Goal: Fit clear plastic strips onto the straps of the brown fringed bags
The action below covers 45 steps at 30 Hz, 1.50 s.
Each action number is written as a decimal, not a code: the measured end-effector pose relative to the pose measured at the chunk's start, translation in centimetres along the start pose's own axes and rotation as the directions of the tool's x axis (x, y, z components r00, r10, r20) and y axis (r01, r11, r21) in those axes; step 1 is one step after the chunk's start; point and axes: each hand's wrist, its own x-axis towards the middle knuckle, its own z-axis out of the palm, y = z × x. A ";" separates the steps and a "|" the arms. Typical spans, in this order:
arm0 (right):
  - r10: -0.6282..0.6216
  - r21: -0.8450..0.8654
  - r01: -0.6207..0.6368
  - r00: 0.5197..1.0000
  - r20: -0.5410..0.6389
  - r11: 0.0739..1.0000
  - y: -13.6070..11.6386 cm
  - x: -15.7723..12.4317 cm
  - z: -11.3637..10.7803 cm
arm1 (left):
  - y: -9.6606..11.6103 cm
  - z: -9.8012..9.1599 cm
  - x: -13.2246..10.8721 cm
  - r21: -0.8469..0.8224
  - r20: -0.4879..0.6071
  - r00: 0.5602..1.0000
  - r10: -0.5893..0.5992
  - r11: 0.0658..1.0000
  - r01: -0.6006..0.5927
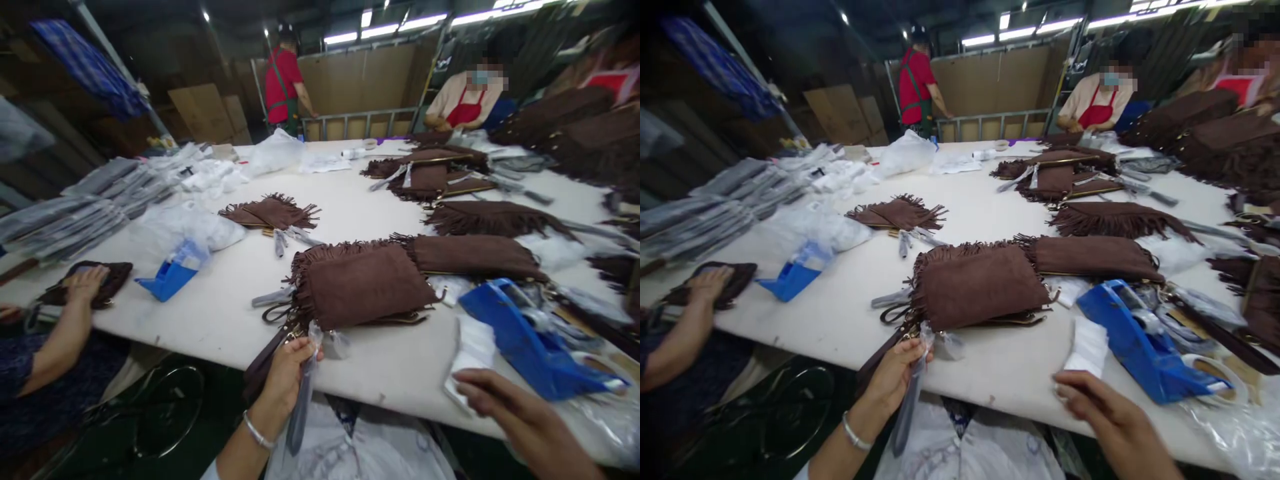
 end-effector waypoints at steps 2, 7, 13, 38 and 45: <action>-0.077 0.155 0.042 0.971 0.226 0.987 -5.4 1.3 6.2 | -0.2 -0.2 -0.1 -0.011 -0.007 1.000 -0.004 1.000 0.004; -0.381 0.370 0.247 0.856 0.349 0.895 -11.5 4.7 17.2 | -0.3 -0.6 -0.2 0.000 0.096 0.993 0.070 0.998 -0.070; -0.469 0.108 0.462 0.812 0.347 0.880 -12.2 5.7 19.6 | -0.1 -1.1 0.2 0.193 0.062 0.965 0.255 0.946 -0.262; -0.316 -0.307 0.425 0.883 0.347 0.852 -14.0 4.9 19.9 | -1.6 -1.6 0.2 -0.115 0.102 0.990 0.098 0.990 -0.087; -0.229 0.000 0.233 0.954 0.195 0.972 -12.4 3.4 20.9 | -1.0 -1.1 -0.6 -0.202 0.164 0.985 0.046 0.979 -0.012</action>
